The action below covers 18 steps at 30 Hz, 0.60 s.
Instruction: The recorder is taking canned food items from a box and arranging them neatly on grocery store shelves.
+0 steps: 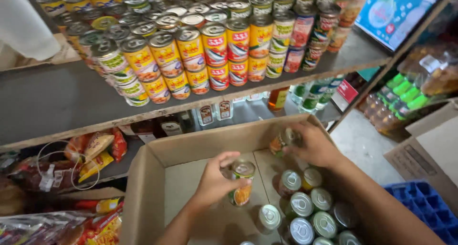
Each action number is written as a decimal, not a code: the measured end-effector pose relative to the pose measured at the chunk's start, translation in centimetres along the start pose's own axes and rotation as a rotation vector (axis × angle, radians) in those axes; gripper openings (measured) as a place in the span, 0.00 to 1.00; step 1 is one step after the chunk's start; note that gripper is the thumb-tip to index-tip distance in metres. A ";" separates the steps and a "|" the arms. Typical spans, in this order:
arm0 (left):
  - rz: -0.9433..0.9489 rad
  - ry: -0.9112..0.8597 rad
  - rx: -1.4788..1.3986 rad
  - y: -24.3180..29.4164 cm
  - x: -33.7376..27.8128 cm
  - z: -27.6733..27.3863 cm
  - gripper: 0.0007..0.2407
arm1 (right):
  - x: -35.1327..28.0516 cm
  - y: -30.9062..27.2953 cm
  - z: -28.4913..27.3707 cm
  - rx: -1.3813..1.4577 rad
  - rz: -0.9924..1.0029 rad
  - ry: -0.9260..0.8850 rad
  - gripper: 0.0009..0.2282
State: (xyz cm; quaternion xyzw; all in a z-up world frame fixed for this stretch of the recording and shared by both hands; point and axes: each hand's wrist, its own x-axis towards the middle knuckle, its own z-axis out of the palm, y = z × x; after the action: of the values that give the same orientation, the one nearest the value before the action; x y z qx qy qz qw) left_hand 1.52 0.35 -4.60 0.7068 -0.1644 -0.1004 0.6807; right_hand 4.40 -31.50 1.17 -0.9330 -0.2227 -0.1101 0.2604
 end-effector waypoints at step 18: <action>0.069 -0.008 0.215 3.7 -2.9 0.7 0.30 | -1.5 -10.2 2.0 0.985 0.148 -0.002 0.36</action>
State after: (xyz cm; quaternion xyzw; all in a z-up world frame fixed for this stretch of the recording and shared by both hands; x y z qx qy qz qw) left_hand -1.77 0.65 -1.24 0.7693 -0.2014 -0.0614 0.6032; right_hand -1.56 -23.17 3.50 -0.7125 -0.1816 0.0279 0.6772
